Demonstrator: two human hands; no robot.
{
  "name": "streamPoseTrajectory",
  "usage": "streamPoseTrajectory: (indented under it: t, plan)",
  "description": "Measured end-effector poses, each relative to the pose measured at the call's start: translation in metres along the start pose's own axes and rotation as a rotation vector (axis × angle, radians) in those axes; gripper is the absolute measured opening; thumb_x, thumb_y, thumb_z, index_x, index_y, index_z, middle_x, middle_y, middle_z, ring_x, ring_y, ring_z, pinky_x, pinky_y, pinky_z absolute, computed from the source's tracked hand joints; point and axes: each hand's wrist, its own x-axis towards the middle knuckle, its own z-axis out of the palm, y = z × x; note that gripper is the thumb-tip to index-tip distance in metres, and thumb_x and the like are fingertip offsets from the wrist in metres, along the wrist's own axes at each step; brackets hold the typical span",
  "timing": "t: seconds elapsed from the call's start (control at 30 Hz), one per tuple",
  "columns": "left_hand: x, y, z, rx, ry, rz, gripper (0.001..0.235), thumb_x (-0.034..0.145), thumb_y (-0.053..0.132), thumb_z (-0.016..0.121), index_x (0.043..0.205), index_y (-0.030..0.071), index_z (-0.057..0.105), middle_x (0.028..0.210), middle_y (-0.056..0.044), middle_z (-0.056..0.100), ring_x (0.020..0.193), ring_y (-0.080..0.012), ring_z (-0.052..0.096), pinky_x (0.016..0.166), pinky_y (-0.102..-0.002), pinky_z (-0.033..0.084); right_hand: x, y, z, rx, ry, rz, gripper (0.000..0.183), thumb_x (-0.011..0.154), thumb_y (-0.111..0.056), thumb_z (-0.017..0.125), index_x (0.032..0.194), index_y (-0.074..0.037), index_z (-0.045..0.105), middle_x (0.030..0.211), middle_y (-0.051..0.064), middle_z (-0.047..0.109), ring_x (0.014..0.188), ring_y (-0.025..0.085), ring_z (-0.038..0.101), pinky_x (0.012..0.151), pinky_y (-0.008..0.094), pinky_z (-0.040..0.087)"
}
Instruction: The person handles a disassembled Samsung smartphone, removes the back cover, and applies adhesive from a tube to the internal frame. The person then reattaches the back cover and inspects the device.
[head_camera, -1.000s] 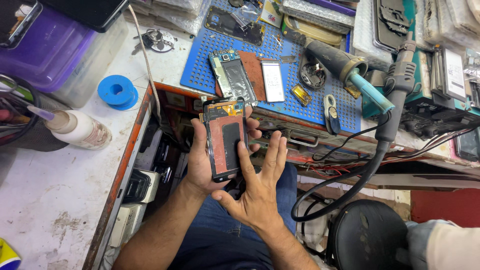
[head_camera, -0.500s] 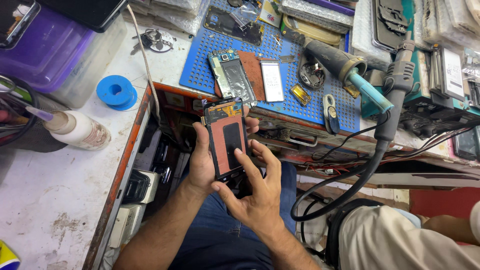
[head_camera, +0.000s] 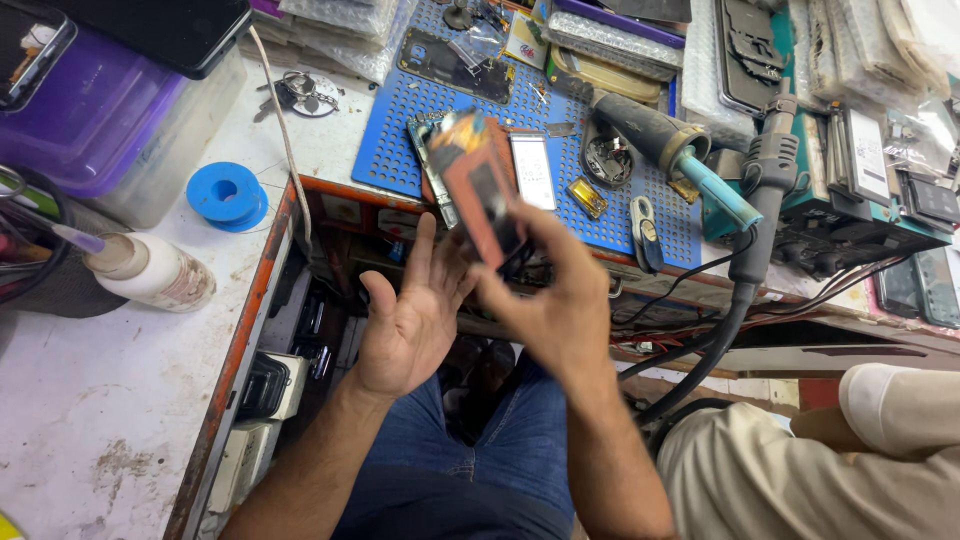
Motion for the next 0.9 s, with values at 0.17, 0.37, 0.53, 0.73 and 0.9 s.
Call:
streamPoseTrajectory:
  t: [0.17, 0.37, 0.53, 0.73, 0.9]
  plan:
    - [-0.009, -0.004, -0.001, 0.052, 0.023, -0.069, 0.11, 0.092, 0.083, 0.033, 0.166, 0.016, -0.012, 0.174, -0.017, 0.008, 0.16, -0.0371, 0.013, 0.129, -0.055, 0.008, 0.112, 0.05, 0.01, -0.085, -0.018, -0.023, 0.059, 0.08, -0.029, 0.09, 0.128, -0.005, 0.065, 0.113, 0.014, 0.078, 0.107, 0.024, 0.077, 0.096, 0.035, 0.058]
    - [-0.028, 0.002, -0.011, 0.155, 0.038, -0.038, 0.109, 0.096, 0.075, 0.045, 0.166, 0.011, -0.008, 0.172, -0.02, 0.012, 0.159, -0.0357, 0.018, 0.127, -0.054, 0.014, 0.148, 0.067, 0.025, -0.097, -0.085, -0.087, 0.063, 0.077, -0.028, 0.089, 0.128, -0.003, 0.064, 0.119, 0.017, 0.074, 0.112, 0.026, 0.073, 0.097, 0.035, 0.057]
    - [-0.015, 0.013, -0.023, 0.413, 0.22, 0.123, 0.074, 0.105, 0.034, 0.058, 0.161, 0.003, 0.022, 0.158, -0.019, 0.04, 0.146, -0.0298, 0.043, 0.122, -0.044, 0.036, 0.1, 0.059, 0.017, 0.32, -0.119, 0.086, 0.061, 0.082, -0.016, 0.087, 0.134, 0.001, 0.057, 0.128, 0.018, 0.071, 0.117, 0.023, 0.07, 0.104, 0.035, 0.054]
    - [0.008, 0.021, -0.026, 0.456, 0.347, 0.187, 0.051, 0.104, 0.009, 0.061, 0.152, 0.0, 0.043, 0.144, -0.015, 0.055, 0.132, -0.0221, 0.057, 0.115, -0.035, 0.046, 0.065, 0.064, -0.004, 0.556, 0.01, 0.273, 0.059, 0.085, -0.005, 0.082, 0.136, 0.004, 0.055, 0.131, 0.018, 0.068, 0.111, 0.018, 0.065, 0.099, 0.031, 0.057]
    - [0.009, 0.008, -0.023, 0.512, 0.391, 0.144, 0.05, 0.101, 0.009, 0.064, 0.147, 0.0, 0.046, 0.139, -0.014, 0.058, 0.126, -0.0206, 0.06, 0.109, -0.034, 0.05, 0.064, 0.067, -0.021, 0.589, 0.075, 0.286, 0.058, 0.085, -0.004, 0.08, 0.135, 0.003, 0.053, 0.131, 0.017, 0.067, 0.114, 0.018, 0.067, 0.101, 0.031, 0.057]
